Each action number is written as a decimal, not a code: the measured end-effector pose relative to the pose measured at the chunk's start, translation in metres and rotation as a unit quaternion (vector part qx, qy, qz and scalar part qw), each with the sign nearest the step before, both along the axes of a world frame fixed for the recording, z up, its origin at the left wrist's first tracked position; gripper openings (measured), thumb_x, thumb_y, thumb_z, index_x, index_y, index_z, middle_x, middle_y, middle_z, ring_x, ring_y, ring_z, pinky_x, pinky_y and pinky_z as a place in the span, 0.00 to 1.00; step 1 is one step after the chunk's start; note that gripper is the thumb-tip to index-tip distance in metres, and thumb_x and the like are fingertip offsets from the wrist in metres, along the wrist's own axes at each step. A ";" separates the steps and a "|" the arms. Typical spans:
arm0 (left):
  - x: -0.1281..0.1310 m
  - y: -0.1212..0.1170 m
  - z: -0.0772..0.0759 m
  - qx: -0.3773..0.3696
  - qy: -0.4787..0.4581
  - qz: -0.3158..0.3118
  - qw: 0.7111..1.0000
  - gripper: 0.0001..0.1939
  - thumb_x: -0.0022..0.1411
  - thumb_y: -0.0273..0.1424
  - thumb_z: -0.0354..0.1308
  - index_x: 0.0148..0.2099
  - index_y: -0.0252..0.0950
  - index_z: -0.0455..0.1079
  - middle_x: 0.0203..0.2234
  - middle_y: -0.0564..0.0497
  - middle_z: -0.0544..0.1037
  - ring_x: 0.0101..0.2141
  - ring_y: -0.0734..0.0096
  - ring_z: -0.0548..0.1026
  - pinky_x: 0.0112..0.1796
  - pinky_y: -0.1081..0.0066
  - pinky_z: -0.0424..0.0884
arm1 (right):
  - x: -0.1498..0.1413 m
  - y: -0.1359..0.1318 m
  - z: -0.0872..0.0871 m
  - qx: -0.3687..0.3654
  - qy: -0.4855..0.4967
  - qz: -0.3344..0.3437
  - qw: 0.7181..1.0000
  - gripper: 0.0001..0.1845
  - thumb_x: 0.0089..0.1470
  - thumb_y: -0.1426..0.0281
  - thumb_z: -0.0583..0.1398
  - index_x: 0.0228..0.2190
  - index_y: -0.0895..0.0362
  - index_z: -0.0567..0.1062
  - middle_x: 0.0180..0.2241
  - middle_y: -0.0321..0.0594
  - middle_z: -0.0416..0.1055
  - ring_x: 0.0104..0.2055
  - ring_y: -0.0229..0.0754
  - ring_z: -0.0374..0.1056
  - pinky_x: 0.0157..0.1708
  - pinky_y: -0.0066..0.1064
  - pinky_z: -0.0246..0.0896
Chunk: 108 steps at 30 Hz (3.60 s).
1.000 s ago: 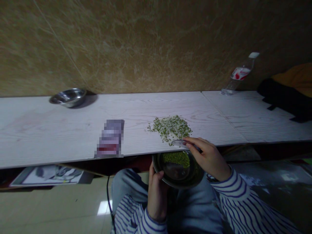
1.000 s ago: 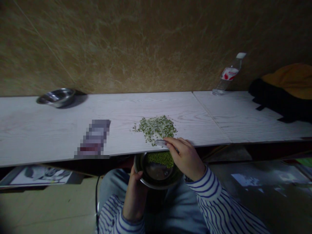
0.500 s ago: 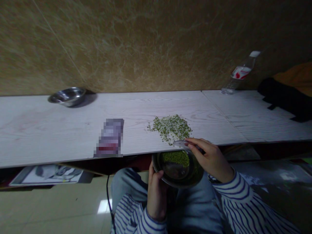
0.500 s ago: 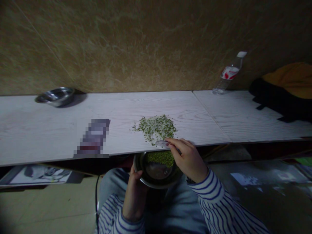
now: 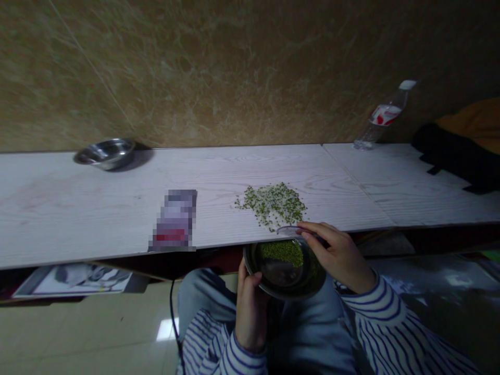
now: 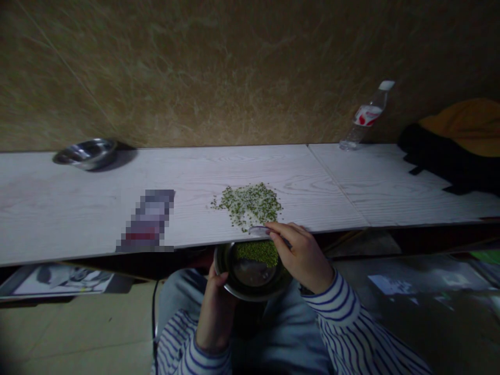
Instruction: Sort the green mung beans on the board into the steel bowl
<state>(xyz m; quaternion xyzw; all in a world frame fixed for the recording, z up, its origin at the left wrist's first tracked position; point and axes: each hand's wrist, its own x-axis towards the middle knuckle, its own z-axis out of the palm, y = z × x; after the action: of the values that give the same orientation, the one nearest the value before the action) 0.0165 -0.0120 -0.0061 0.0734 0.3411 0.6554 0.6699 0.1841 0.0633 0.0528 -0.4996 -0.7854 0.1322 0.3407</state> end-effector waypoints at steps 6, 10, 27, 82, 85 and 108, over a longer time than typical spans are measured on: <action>0.000 0.000 0.000 -0.014 -0.004 -0.002 1.000 0.28 0.60 0.28 0.52 0.63 0.45 0.60 0.56 0.49 0.72 0.55 0.58 0.68 0.48 0.64 0.67 | -0.001 0.001 0.000 0.001 -0.005 0.000 1.000 0.13 0.60 0.70 0.55 0.45 0.54 0.75 0.41 0.41 0.77 0.43 0.42 0.72 0.45 0.36 0.68; -0.001 0.000 0.001 -0.002 -0.005 -0.002 1.000 0.29 0.60 0.29 0.52 0.63 0.47 0.59 0.57 0.50 0.70 0.56 0.58 0.66 0.50 0.64 0.66 | -0.003 0.004 0.002 0.002 -0.004 -0.008 1.000 0.14 0.60 0.70 0.54 0.45 0.54 0.75 0.41 0.42 0.77 0.44 0.43 0.72 0.46 0.36 0.68; -0.004 0.000 0.002 -0.002 0.003 0.012 1.000 0.28 0.60 0.29 0.53 0.62 0.47 0.61 0.56 0.51 0.72 0.55 0.58 0.68 0.52 0.62 0.64 | -0.016 0.007 0.004 0.006 0.004 0.014 1.000 0.13 0.60 0.70 0.54 0.44 0.54 0.76 0.40 0.42 0.77 0.42 0.43 0.72 0.45 0.37 0.68; -0.012 0.003 -0.001 -0.030 -0.014 0.021 0.999 0.32 0.59 0.29 0.53 0.65 0.47 0.56 0.57 0.49 0.70 0.56 0.58 0.67 0.52 0.63 0.65 | -0.031 0.073 0.009 0.082 -0.020 -0.003 0.996 0.14 0.59 0.72 0.54 0.44 0.56 0.76 0.41 0.43 0.77 0.42 0.45 0.72 0.45 0.39 0.67; -0.013 0.003 -0.001 -0.029 -0.018 0.016 0.999 0.32 0.59 0.28 0.53 0.65 0.46 0.56 0.57 0.49 0.71 0.56 0.57 0.68 0.53 0.61 0.64 | -0.034 0.077 0.006 0.073 -0.021 0.004 0.997 0.14 0.59 0.72 0.54 0.44 0.55 0.76 0.40 0.42 0.78 0.42 0.45 0.72 0.45 0.39 0.67; -0.010 0.002 0.000 -0.018 -0.005 0.019 1.000 0.30 0.60 0.29 0.52 0.65 0.49 0.57 0.58 0.51 0.69 0.57 0.59 0.67 0.52 0.63 0.65 | -0.033 0.052 0.010 0.054 -0.050 0.071 0.995 0.13 0.60 0.71 0.54 0.43 0.52 0.76 0.40 0.39 0.78 0.42 0.42 0.72 0.42 0.36 0.64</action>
<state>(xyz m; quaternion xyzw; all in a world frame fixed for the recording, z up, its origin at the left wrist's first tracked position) 0.0066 -0.0098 -0.0064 0.0511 0.3509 0.6618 0.6605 0.1510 0.1155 0.0625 -0.4295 -0.8408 0.0884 0.3173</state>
